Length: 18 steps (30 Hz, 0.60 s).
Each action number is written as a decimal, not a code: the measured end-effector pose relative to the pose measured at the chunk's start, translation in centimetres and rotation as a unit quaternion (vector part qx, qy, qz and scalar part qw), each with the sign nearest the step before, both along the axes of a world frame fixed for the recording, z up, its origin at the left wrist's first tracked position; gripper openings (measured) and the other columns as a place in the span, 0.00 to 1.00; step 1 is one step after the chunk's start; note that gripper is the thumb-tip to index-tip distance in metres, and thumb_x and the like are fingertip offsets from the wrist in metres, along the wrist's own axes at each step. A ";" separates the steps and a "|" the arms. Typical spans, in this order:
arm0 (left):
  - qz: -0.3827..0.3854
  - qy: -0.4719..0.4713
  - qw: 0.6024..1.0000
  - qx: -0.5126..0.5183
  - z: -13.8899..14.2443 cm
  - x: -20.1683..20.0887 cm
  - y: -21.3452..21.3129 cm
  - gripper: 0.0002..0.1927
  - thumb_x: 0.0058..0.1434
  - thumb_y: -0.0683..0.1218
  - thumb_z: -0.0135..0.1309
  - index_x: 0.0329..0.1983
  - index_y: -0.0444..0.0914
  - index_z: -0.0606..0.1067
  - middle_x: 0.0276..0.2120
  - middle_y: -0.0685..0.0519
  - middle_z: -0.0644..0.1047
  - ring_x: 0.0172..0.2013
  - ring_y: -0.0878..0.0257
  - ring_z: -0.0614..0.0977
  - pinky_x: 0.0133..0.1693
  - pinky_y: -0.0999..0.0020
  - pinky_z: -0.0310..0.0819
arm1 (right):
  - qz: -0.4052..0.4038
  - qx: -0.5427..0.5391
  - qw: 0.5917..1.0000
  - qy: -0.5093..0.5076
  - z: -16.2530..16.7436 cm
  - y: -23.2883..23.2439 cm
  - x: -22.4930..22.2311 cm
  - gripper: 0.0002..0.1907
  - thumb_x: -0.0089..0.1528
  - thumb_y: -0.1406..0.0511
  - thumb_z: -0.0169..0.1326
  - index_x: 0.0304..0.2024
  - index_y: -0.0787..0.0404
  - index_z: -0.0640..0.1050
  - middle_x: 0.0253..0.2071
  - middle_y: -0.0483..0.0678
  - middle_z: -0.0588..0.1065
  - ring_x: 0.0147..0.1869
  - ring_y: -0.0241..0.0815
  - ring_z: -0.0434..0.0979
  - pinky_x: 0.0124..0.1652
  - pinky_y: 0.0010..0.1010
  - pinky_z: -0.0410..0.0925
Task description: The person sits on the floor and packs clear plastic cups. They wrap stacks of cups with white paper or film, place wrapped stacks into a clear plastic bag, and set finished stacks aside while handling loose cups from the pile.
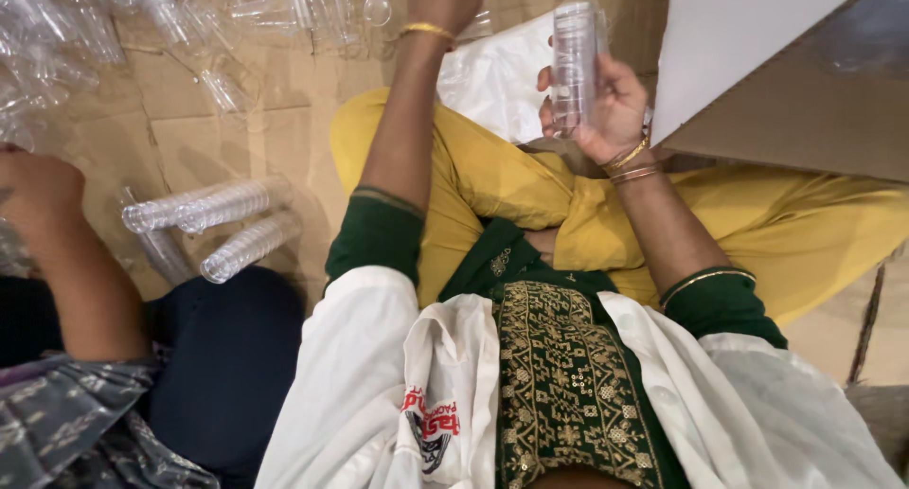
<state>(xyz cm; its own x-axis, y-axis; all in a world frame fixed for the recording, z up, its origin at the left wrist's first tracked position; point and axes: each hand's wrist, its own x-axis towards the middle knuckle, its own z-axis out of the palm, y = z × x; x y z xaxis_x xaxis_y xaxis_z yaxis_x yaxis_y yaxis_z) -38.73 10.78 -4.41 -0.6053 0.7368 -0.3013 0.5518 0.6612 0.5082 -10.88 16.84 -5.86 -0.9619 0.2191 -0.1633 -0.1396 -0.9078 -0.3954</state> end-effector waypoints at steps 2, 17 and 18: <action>-0.085 0.026 0.995 -0.050 -0.9 -0.1 0.8 0.23 0.56 0.57 0.62 0.48 0.40 0.78 0.38 0.41 0.81 0.39 0.45 0.83 0.43 0.53 0.75 | -0.003 -0.013 0.999 0.043 0.3 0.0 0.1 0.42 0.70 0.41 0.46 0.72 0.66 0.65 0.47 0.61 0.76 0.40 0.53 0.82 0.40 0.41 0.76; -0.352 -0.163 0.909 0.150 2.1 4.7 -0.2 0.28 0.45 0.47 0.73 0.47 0.36 0.75 0.38 0.46 0.82 0.41 0.50 0.83 0.44 0.57 0.76 | -0.015 0.182 0.974 -0.135 -0.4 -0.7 -0.8 0.29 0.71 0.52 0.54 0.68 0.60 0.64 0.54 0.53 0.74 0.37 0.47 0.80 0.36 0.38 0.75; -0.372 -0.183 0.898 0.146 2.0 4.5 0.1 0.26 0.47 0.46 0.73 0.48 0.37 0.76 0.39 0.47 0.83 0.41 0.51 0.83 0.45 0.58 0.76 | -0.029 0.172 0.975 -0.139 -0.6 -0.7 -0.8 0.29 0.71 0.51 0.53 0.67 0.60 0.65 0.56 0.53 0.74 0.37 0.47 0.80 0.36 0.38 0.75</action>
